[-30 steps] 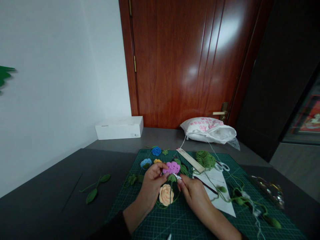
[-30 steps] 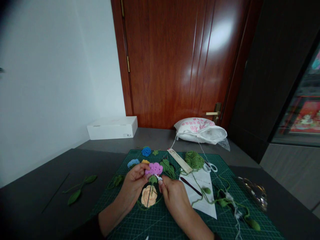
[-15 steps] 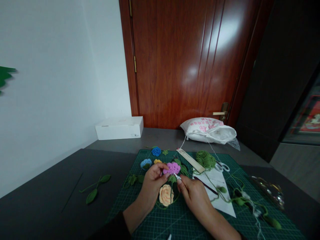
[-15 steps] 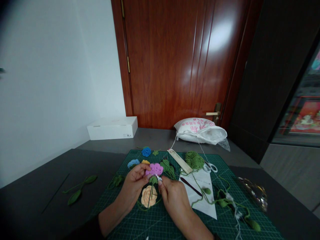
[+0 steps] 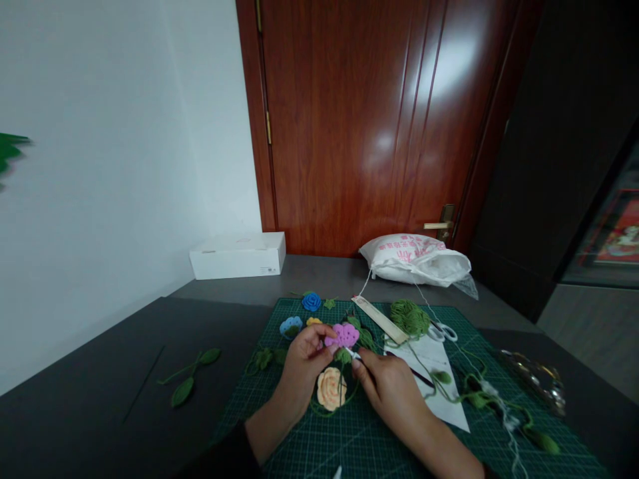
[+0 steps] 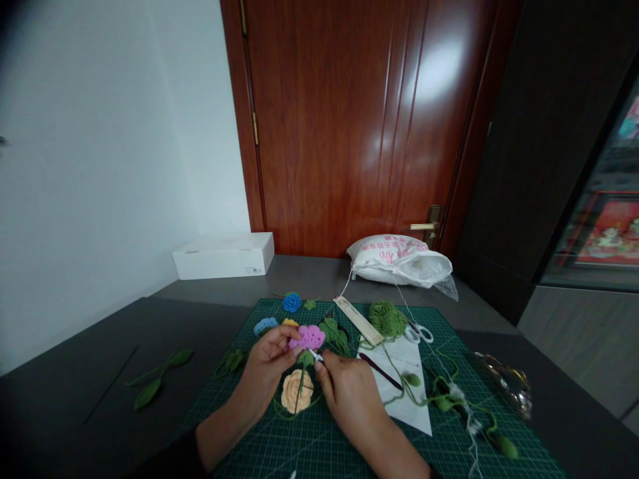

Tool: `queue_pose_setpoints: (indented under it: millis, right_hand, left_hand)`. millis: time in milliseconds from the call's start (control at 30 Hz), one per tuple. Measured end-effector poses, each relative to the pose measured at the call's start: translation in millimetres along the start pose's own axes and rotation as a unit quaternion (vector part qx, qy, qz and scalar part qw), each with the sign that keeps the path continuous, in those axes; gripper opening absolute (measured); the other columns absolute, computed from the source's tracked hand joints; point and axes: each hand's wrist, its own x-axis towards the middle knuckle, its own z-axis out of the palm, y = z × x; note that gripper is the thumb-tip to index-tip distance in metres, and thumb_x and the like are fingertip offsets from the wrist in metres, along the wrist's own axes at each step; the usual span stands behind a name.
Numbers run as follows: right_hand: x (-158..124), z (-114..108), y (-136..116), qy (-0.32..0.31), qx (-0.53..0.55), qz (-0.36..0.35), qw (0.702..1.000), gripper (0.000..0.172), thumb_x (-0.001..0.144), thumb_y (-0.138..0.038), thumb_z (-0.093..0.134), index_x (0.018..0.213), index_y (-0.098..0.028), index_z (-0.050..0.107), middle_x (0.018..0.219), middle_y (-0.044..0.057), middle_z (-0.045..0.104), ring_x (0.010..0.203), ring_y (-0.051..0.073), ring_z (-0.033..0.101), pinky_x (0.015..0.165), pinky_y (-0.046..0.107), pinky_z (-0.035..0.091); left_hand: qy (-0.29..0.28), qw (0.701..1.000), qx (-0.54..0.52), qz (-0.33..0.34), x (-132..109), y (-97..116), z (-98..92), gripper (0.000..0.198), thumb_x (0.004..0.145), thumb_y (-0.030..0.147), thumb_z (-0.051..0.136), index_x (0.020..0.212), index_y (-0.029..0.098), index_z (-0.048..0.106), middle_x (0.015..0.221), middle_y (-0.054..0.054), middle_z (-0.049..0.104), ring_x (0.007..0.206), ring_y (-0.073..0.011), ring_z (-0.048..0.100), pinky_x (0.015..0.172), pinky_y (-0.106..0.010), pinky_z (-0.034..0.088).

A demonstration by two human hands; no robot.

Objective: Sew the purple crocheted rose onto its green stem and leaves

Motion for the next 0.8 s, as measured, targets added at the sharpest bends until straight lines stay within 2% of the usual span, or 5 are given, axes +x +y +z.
queue_pose_setpoints:
  millis: [467,800]
  right_hand:
    - [-0.4,1.8,0.9,0.013,0.009,0.004,1.000,0.034,0.102,-0.028,0.036,0.082,-0.019,0.061,0.065,0.005,0.070,0.058,0.020,0.068,0.055,0.029,0.032]
    - [0.1,-2.1,1.4,0.018,0.057,0.013,0.998,0.038,0.104,-0.032,0.031,0.081,-0.020,0.059,0.070,0.005,0.069,0.065,0.018,0.068,0.061,0.026,0.039]
  left_hand:
    - [-0.002,1.000,0.009,-0.011,-2.6,6.1,4.4,0.016,0.069,0.009,0.075,0.082,0.017,0.068,0.083,-0.003,0.067,0.081,-0.0175,0.061,0.075,-0.027,0.047]
    - [0.002,1.000,-0.008,-0.014,-2.5,6.3,3.1,0.017,0.069,0.009,0.076,0.083,0.016,0.069,0.084,-0.004,0.069,0.083,-0.0184,0.062,0.077,-0.027,0.048]
